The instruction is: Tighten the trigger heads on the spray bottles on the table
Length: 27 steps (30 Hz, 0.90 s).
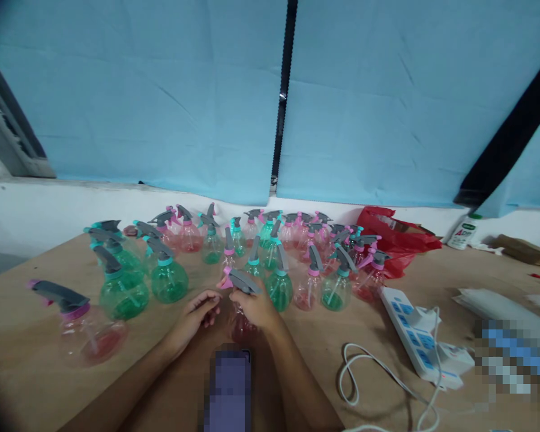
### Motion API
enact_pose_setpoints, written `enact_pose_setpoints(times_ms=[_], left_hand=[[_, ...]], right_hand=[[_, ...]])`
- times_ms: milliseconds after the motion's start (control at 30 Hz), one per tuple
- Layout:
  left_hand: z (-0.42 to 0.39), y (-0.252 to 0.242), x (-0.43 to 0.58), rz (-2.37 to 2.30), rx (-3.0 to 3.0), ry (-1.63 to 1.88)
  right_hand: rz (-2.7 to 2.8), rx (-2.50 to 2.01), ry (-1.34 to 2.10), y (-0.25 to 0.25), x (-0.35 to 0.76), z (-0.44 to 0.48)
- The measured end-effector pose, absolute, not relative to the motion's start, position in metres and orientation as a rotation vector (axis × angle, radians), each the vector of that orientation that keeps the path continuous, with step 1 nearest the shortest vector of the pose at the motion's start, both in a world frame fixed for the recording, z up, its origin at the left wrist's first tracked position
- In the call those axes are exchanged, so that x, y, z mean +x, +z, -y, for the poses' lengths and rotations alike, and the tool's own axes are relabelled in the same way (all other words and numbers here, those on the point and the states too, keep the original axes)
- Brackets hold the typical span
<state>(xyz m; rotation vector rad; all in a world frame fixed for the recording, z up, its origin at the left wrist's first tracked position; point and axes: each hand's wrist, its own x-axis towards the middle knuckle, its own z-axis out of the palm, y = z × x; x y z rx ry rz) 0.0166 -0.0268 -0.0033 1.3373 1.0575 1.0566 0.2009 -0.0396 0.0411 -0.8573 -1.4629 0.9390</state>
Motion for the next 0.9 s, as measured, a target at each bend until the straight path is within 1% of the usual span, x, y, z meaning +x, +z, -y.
enact_pose_setpoints(times_ms=[133,233,500,633,900], left_hand=[[0.027,-0.003,0.016,-1.059,1.355,1.046],[0.029,-0.002,0.016,-1.040,1.395,1.030],[0.032,-0.016,0.007,-0.776,1.681,1.016],[0.037,-0.018,0.008,-0.668,1.830,1.051],[0.033,-0.009,0.013,-0.939,1.944,1.218]], right_hand=[[1.495,-0.786,0.925,0.047,0.199,0.040],[1.463,-0.850,0.872,0.045,0.197,0.040],[1.351,-0.863,0.539,0.030,0.178,0.050],[1.349,-0.876,0.512,0.025,0.167,0.055],[1.564,-0.767,0.498,0.027,0.173,0.055]])
